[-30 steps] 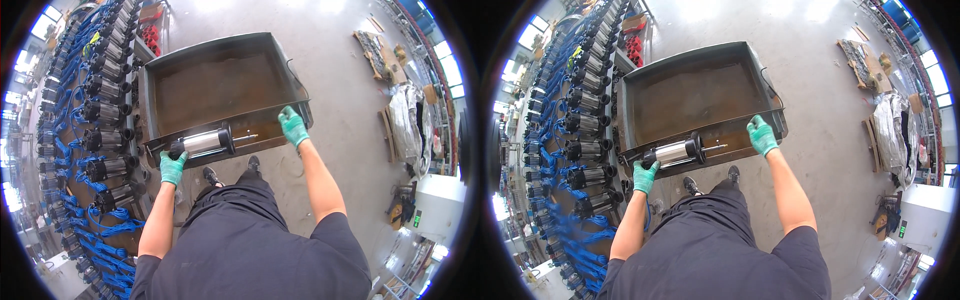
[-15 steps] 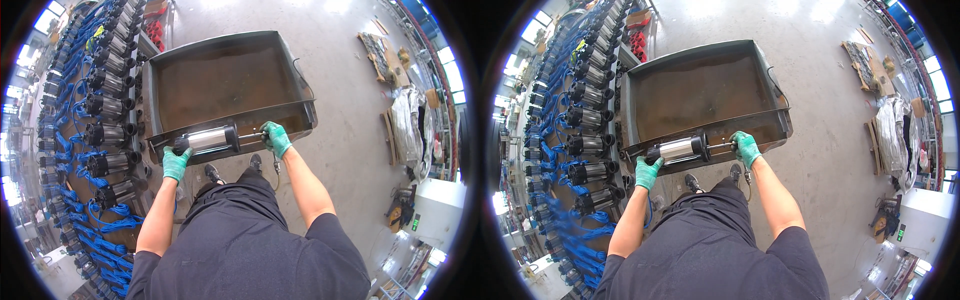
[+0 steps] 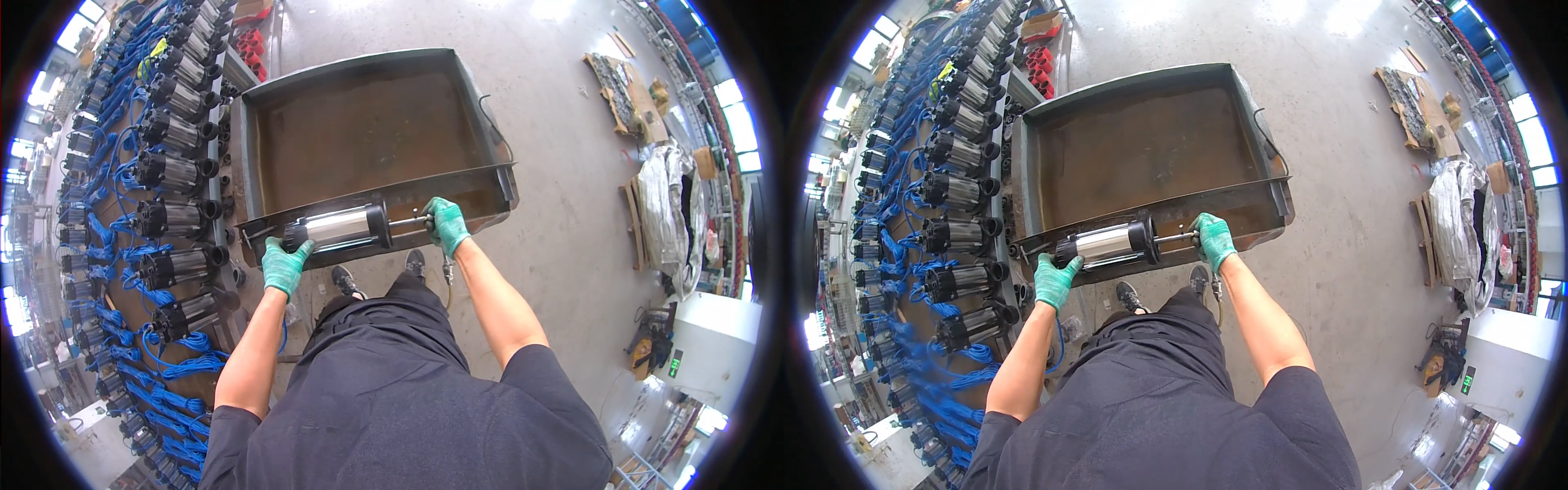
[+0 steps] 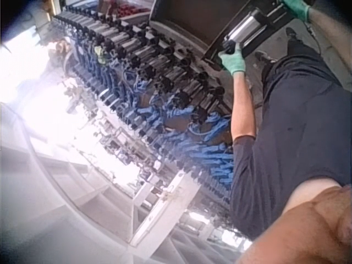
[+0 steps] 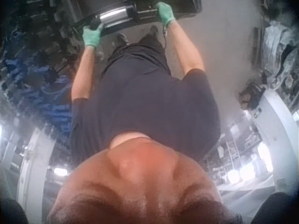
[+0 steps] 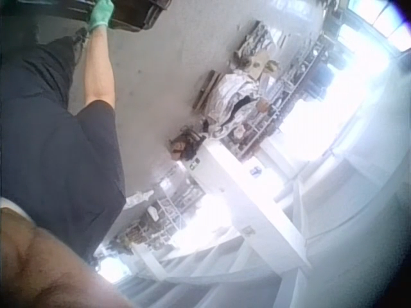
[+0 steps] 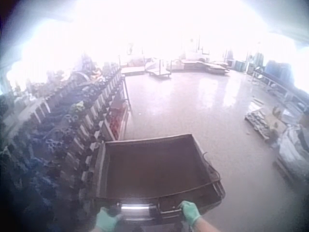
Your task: The person handles a silver submersible pump with a blue cable, submerges it into a tank of water, and then places it on a table next to several other pumps.
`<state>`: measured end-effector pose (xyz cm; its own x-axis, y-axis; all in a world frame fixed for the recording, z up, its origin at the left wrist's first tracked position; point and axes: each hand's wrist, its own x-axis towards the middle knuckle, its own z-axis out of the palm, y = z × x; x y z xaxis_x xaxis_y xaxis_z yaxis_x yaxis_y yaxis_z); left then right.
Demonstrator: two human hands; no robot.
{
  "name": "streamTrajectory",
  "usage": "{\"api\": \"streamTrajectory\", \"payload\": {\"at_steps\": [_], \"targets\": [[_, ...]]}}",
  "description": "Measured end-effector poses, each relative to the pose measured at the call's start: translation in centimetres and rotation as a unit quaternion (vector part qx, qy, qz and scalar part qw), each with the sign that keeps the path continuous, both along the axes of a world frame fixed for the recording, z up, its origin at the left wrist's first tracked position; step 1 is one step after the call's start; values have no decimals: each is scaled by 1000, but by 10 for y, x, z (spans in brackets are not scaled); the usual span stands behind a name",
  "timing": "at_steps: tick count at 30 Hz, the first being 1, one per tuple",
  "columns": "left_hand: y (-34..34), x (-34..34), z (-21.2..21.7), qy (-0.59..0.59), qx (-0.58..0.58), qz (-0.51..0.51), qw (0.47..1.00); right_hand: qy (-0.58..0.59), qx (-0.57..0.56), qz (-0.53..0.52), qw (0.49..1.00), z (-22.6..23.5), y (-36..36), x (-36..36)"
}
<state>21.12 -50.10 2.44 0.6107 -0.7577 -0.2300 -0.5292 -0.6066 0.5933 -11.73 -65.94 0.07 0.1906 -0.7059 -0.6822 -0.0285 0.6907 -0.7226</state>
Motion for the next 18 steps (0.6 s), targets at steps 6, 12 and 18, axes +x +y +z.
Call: {"api": "streamTrajectory", "payload": {"at_steps": [6,12,18], "targets": [[-2,-1,0,35,6,1,999,-16,24,-14,999,-7,1,-7],[7,-3,-14,51,-50,24,997,168,-221,161,947,12,-11,-56],[7,-4,-7,52,-41,28,997,571,-245,271,735,41,-81,-136]]}}
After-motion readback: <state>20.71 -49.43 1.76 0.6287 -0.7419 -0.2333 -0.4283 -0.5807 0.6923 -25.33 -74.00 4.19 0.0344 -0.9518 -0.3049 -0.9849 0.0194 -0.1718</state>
